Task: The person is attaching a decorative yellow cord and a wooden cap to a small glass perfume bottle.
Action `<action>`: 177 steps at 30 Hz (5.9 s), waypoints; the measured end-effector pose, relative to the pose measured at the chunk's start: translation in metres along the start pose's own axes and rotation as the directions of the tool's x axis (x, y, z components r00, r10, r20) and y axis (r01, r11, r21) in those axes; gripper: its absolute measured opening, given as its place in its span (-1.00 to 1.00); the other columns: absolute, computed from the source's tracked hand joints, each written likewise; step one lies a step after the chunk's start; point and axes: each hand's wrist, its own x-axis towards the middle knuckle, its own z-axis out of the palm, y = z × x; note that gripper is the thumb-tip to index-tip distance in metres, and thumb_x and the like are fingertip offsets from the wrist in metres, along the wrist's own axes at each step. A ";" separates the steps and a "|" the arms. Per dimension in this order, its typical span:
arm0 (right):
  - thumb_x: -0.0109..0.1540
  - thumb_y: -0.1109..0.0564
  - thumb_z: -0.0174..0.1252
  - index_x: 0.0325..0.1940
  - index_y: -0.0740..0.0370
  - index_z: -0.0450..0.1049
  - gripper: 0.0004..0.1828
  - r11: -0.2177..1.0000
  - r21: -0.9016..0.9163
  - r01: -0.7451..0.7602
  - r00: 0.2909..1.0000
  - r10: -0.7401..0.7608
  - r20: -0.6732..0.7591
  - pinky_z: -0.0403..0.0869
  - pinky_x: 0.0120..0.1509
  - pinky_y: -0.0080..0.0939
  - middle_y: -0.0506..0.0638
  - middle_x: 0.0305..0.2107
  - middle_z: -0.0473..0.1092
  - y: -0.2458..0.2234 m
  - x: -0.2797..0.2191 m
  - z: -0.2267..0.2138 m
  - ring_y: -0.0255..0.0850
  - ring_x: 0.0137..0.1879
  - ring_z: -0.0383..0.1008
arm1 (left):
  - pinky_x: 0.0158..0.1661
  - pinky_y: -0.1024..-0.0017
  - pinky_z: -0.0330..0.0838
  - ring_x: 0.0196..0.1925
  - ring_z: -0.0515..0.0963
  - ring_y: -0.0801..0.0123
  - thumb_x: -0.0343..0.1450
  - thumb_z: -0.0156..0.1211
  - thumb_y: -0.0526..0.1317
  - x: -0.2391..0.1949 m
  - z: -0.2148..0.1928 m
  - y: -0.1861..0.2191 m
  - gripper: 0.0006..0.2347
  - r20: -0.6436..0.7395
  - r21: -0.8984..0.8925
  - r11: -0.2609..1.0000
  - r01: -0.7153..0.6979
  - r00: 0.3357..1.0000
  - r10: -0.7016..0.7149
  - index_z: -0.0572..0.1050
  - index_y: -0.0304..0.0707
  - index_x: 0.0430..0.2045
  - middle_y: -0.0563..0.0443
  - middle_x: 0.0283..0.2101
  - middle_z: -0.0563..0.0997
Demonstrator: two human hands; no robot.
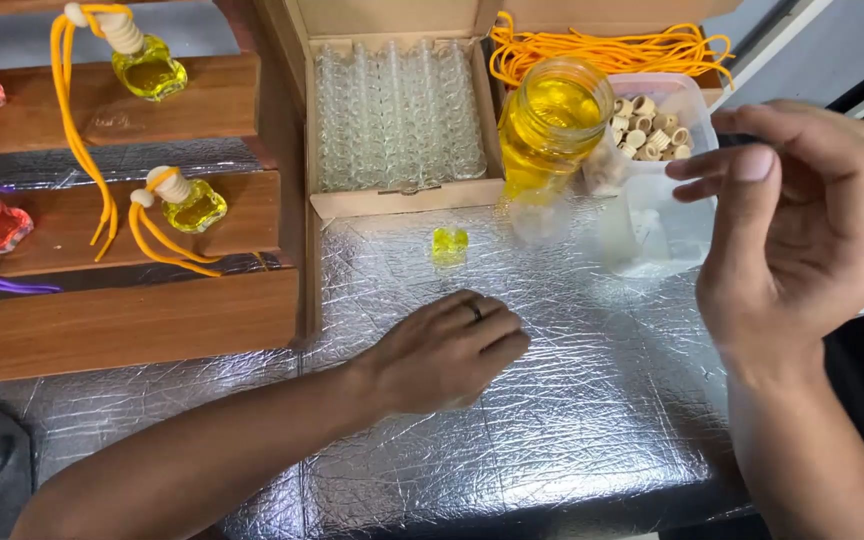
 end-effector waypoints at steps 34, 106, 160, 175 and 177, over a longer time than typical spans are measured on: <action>0.33 0.27 0.00 -0.07 0.35 0.57 -0.77 0.730 -0.653 -0.202 0.567 0.630 0.530 0.36 -0.16 0.21 0.26 -0.22 0.55 0.153 0.074 0.022 0.25 -0.12 0.47 | 0.09 0.23 0.33 -0.01 0.48 0.18 0.42 0.18 -0.41 0.005 -0.005 -0.013 -0.83 0.200 -0.328 0.935 0.135 0.977 -0.071 0.50 -0.30 -0.14 -0.05 -0.03 0.53; 0.25 0.21 0.21 -0.06 0.08 0.63 -0.80 0.901 -0.090 -0.425 0.042 0.119 0.992 0.62 -0.17 -0.18 -0.04 -0.38 0.59 0.033 0.086 0.056 -0.19 -0.36 0.66 | 0.11 0.25 0.54 0.05 0.62 0.19 0.56 0.05 -0.19 0.014 -0.016 -0.023 -0.69 0.335 -0.938 -0.276 0.211 0.762 -0.554 0.35 -0.47 0.10 -0.31 0.03 0.55; 0.45 0.12 0.23 -0.14 0.22 0.51 -0.87 0.730 -0.410 -0.547 0.629 0.682 0.374 0.26 -0.30 -0.19 0.00 -0.42 0.46 0.104 0.109 -0.035 -0.24 -0.38 0.34 | -0.35 0.49 0.56 -0.39 0.52 0.38 0.51 0.13 -0.31 0.013 -0.012 -0.010 -0.84 0.068 -0.828 0.437 0.351 0.837 -0.544 0.49 -0.36 -0.07 0.00 -0.33 0.53; 0.25 0.23 0.16 -0.09 0.18 0.63 -0.80 0.882 -0.250 -0.401 0.090 0.309 0.947 0.60 -0.20 -0.03 0.12 -0.36 0.63 -0.030 0.012 0.007 0.00 -0.26 0.66 | -0.27 0.21 0.46 -0.32 0.62 -0.02 0.49 -0.09 -0.43 0.013 -0.043 0.019 -0.50 0.198 -0.785 0.437 0.439 0.846 -0.495 0.02 -0.34 0.38 -0.38 -0.17 0.51; 0.25 0.27 0.14 -0.05 0.28 0.60 -0.78 0.855 -0.217 -0.471 0.028 0.260 0.965 0.58 -0.20 0.04 0.24 -0.34 0.63 -0.036 0.011 0.009 0.11 -0.24 0.67 | -0.36 0.38 0.48 -0.39 0.59 0.21 0.49 0.01 -0.37 -0.010 -0.023 0.016 -0.89 0.229 -0.702 0.543 0.461 0.868 -0.440 0.45 -0.36 -0.16 -0.14 -0.37 0.51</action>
